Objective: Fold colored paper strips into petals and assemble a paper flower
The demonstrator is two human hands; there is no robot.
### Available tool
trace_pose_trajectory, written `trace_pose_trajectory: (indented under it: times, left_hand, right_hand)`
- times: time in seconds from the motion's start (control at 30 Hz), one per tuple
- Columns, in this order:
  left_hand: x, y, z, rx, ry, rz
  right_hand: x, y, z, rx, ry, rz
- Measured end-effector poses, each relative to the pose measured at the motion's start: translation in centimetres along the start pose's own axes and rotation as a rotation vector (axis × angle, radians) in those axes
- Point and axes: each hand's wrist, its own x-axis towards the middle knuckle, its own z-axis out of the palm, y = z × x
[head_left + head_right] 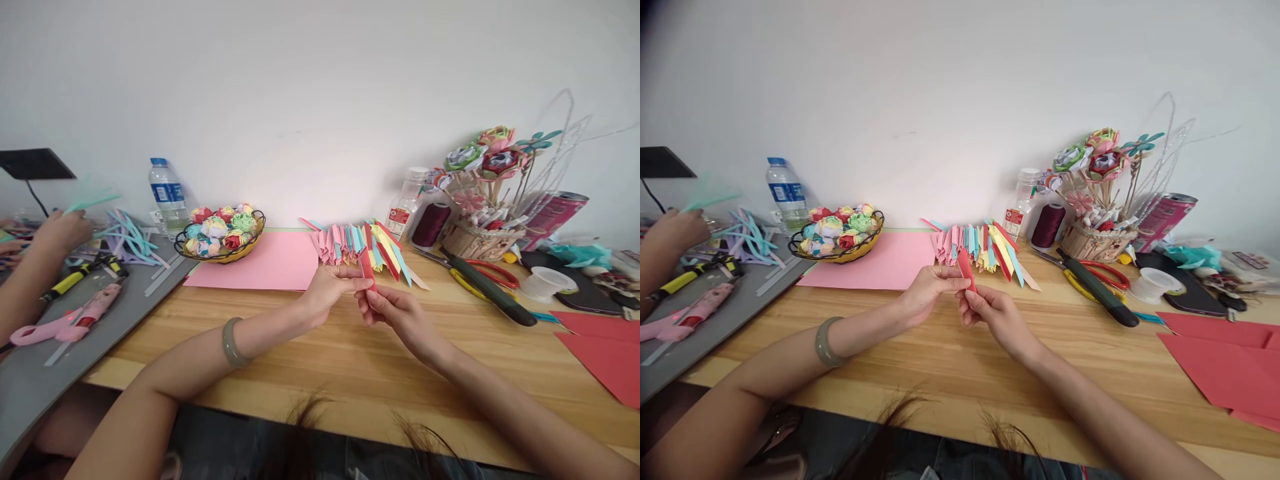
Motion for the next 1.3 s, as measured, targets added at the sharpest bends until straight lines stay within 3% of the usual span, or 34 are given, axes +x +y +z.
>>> trace_pose_trajectory:
  times: [0.13,0.27,0.37,0.5,0.7,0.87,1.0,1.1,1.23,1.3]
  left_hand:
    - [0.0,0.0,0.2,-0.123,-0.026,-0.026]
    - [-0.2,0.3,0.1,-0.272,-0.330,-0.078]
    - [-0.4,0.3,0.1,-0.300,-0.446,-0.116]
    - [-0.4,-0.1,0.3,-0.308,-0.408,-0.118]
    - [-0.4,-0.4,0.8,-0.263,-0.232,-0.090]
    - [0.2,-1.2,0.1,-0.206,-0.211,0.028]
    - [0.9,-0.9,-1.1,-0.126,-0.337,0.068]
    - [1.5,-0.1,-2.8,0.029,-0.504,0.001]
    - [2.3,0.7,-4.5,0.187,-0.309,0.054]
    - [2.1,0.8,-4.3,0.364,-0.265,0.057]
  right_hand:
    - [-0.1,0.0,-0.5,0.358,-0.185,0.097]
    - [-0.4,0.2,-1.0,0.632,-0.350,0.182]
    - [-0.7,0.5,-1.2,0.769,-0.486,0.218]
    - [-0.8,0.7,-1.0,0.855,-0.617,0.252]
    - [-0.8,0.2,-0.5,0.840,-0.564,0.274]
    - [-0.6,0.2,-0.6,0.664,-0.347,0.250]
    - [-0.4,0.4,-1.2,0.442,-0.291,0.198]
    - [-0.2,0.1,-2.1,-0.066,-0.216,0.057]
    - [0.0,-0.3,-3.2,-0.972,-0.062,-0.144]
    - [-0.1,-0.2,-3.4,-1.267,-0.020,-0.189]
